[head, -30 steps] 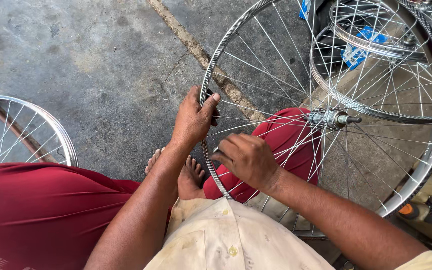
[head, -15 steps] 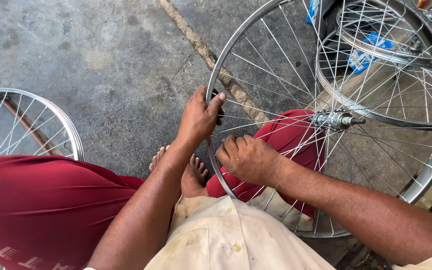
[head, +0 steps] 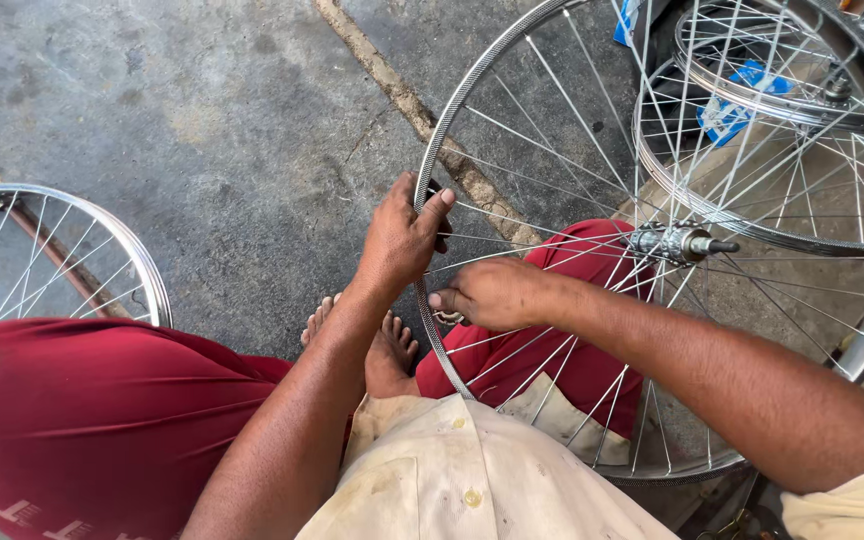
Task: The person uses a spoke wrench to tighten the nipples on a bicycle wheel rim, rotating the wheel to access different spokes. The person works methodically around the wheel, adjusting tension to true the rim.
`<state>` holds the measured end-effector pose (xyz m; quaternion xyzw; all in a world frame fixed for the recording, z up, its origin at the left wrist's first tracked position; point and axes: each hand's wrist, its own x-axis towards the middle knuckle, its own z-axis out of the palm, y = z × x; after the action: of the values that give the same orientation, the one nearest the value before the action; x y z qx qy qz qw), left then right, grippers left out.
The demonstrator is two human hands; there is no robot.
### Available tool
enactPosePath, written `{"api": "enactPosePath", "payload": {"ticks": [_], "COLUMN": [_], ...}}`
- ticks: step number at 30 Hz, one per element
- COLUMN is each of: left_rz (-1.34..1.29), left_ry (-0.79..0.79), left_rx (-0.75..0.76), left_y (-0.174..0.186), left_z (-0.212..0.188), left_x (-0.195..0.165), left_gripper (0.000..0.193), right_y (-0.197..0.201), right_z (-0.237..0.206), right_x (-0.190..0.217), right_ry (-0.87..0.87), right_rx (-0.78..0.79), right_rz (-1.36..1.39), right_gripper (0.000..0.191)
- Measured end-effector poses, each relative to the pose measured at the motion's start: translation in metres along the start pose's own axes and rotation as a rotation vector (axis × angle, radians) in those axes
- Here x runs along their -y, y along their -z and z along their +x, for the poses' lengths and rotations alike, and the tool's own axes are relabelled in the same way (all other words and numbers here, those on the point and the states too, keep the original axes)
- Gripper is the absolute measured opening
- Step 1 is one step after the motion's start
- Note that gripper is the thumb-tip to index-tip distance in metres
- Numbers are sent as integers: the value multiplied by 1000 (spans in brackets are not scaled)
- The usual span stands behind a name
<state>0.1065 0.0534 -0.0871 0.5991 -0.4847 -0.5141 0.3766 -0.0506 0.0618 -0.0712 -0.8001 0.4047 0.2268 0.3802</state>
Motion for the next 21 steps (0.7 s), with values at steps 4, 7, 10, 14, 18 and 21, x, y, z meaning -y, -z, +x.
{"api": "enactPosePath", "payload": {"ticks": [4,7,10,14,18,21], "left_rz": [-28,-51,-117,-136,-156,-136], "left_ry": [8,-2,-1,23,22,44], "left_rx": [-6,-8,10,16,11,15], "left_y": [0,0,-7,-9,-8,-10], "left_z": [10,15,18,17,12,10], "left_x": [-2,-1,0,1,2,1], "left_gripper": [35,35,34,32,32,32], "right_y": [-4,-12,-21,-29,-33,-38], "right_z": [-14,-28,-30,-27,-28,-33], "right_x": [-6,-10,-10,-5,-1,-2], "right_ry": [217,410,236,284,316,415], "right_rx": [-295,-502,-478,-575,-592,-663], "right_rz": [64,78,102,-132,-410,-532], "right_gripper": [34,46,59,55,27,19]}}
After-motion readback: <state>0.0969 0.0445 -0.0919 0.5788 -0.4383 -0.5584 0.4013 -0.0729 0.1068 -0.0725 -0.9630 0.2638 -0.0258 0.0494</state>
